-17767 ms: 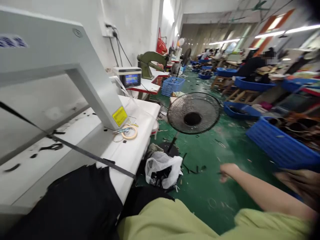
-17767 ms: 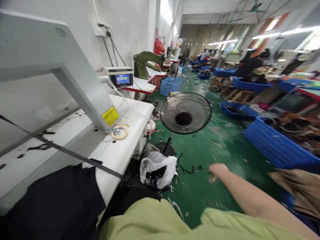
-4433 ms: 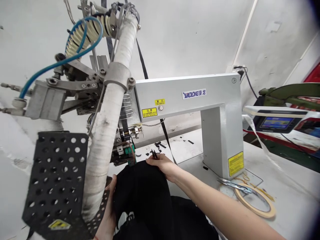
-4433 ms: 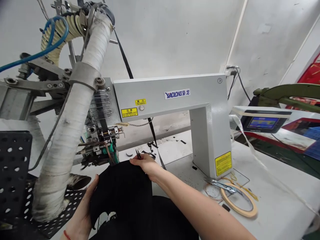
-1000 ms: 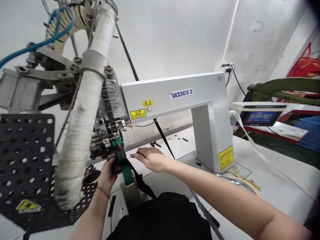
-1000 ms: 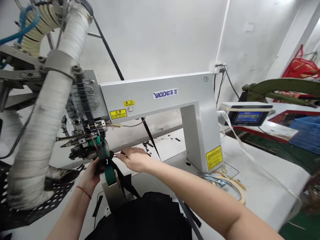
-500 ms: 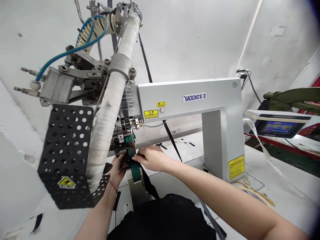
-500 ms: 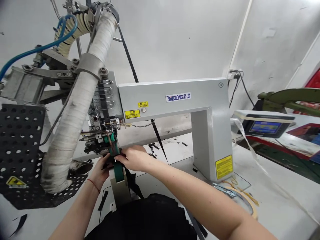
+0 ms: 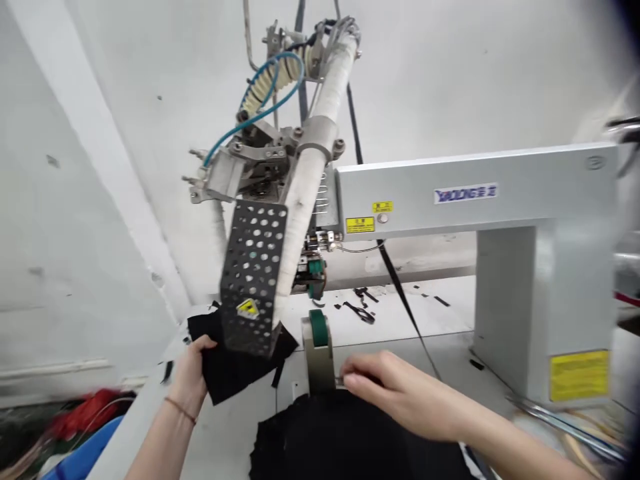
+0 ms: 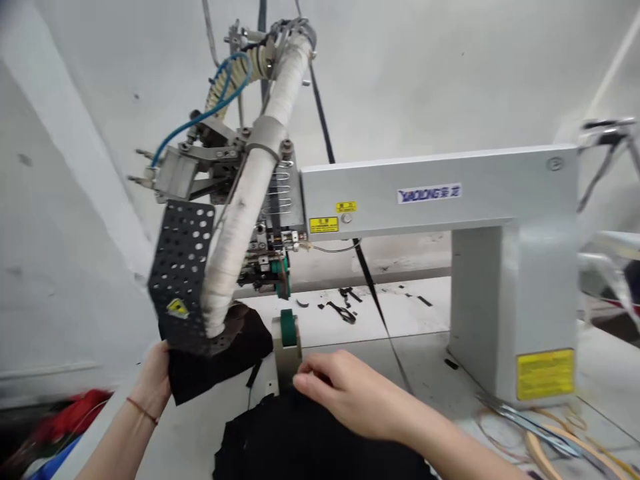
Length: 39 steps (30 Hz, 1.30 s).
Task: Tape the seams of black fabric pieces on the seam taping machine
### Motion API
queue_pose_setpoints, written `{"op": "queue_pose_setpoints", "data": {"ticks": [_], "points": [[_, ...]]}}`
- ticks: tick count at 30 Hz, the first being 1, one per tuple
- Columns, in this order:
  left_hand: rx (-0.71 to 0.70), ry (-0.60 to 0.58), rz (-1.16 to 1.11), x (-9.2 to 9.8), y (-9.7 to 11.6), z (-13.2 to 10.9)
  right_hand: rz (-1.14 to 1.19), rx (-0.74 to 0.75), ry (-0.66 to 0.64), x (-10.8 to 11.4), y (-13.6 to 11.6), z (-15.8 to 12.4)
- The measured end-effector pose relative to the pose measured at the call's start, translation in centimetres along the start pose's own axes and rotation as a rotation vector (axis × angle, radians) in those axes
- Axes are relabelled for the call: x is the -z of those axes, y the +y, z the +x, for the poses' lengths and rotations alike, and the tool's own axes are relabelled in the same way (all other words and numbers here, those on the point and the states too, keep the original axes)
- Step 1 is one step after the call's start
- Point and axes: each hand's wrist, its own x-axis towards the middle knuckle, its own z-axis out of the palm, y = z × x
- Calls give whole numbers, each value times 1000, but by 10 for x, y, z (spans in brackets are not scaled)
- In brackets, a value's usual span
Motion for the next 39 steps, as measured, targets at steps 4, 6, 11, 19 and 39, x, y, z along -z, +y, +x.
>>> {"op": "queue_pose_setpoints", "data": {"ticks": [4,6,11,19,39], "points": [[64,114,109,29,15,-70,64,80,-81,-22,-35,-13],[119,104,118,31,17,-107,77,153,-44,-36,-51,-7],[346,-22,-54,28,13,-174,14,225,217,-69,-72,20],[270,-63,-5,22,0,-206,-134,314,400,-83,-89,26],[204,-133,-1,28,4,-206,81,332,406,-88,-87,35]]}}
